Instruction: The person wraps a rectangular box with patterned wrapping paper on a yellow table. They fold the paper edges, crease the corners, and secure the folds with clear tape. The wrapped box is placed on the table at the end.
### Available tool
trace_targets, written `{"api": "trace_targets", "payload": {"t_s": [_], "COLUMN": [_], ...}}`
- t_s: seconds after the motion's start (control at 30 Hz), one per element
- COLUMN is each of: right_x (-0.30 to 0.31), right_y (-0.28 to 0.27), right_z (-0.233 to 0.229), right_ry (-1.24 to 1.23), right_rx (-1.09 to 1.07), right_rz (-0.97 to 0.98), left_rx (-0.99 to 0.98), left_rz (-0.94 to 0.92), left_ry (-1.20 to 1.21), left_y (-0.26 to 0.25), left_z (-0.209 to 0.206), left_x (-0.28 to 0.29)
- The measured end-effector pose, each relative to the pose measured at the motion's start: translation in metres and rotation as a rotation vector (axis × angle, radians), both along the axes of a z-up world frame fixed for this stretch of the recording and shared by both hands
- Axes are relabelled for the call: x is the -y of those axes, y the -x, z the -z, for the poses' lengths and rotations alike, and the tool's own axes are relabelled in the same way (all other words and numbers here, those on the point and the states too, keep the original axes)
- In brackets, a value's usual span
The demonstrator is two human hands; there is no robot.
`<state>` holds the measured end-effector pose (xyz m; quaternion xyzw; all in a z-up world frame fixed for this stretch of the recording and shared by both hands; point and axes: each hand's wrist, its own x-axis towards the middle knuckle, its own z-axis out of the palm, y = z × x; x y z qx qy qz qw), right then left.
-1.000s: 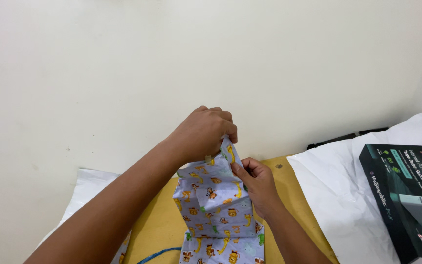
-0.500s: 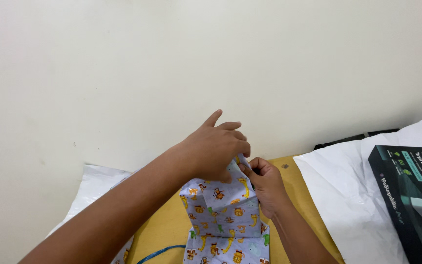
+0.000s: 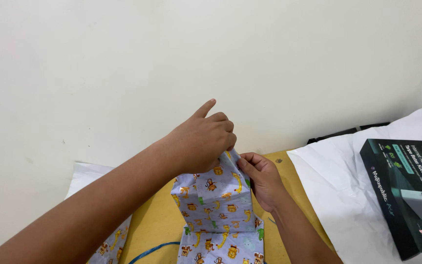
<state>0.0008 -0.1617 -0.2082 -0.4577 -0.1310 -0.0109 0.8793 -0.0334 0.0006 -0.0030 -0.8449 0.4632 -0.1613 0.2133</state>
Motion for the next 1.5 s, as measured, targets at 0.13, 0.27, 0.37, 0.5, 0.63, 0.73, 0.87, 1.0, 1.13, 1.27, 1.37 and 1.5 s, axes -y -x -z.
{"api": "trace_targets", "payload": {"t_s": [0.13, 0.27, 0.37, 0.5, 0.63, 0.73, 0.87, 1.0, 1.13, 1.27, 1.37, 1.5], "right_x": [0.003, 0.003, -0.001, -0.008, -0.017, -0.018, -0.015, -0.014, -0.016, -0.013, -0.013, -0.014], "right_y": [0.000, -0.003, -0.006, -0.008, -0.003, -0.001, -0.006, -0.006, -0.005, -0.002, 0.001, 0.019], "right_z": [0.001, 0.005, 0.010, 0.014, 0.015, 0.014, 0.015, 0.019, 0.014, 0.012, 0.010, 0.015], "right_ry": [0.031, -0.010, -0.026, -0.010, -0.018, 0.029, 0.055, 0.033, 0.025, 0.062, 0.089, 0.085], "right_rx": [-0.033, -0.029, -0.021, 0.064, 0.154, 0.176, 0.220, 0.161, 0.125, 0.132, 0.265, 0.496], "right_rz": [0.020, 0.035, 0.093, 0.170, 0.200, 0.244, 0.256, 0.254, 0.247, 0.308, 0.348, 0.227], "left_rx": [0.028, 0.026, 0.003, 0.006, -0.009, 0.000, 0.048, 0.244, -0.359, -0.831, -0.906, -0.989], "left_rz": [-0.016, -0.012, 0.010, -0.196, -0.198, -0.232, -0.326, -0.222, -0.250, -0.134, -0.168, -0.035], "left_ry": [-0.080, -0.079, -0.039, -0.165, 0.113, 0.051, -0.095, 0.105, 0.781, 1.153, 1.363, 1.800], "left_y": [0.000, 0.004, 0.009, 0.008, -0.007, -0.022, -0.045, -0.065, -0.056, -0.021, -0.013, -0.020], "left_z": [0.000, -0.005, -0.012, -0.016, -0.005, 0.005, 0.002, -0.026, -0.037, 0.037, 0.122, 0.178], "left_x": [0.000, 0.004, 0.006, 0.011, 0.028, 0.040, 0.044, 0.025, -0.035, -0.098, -0.095, -0.081]}}
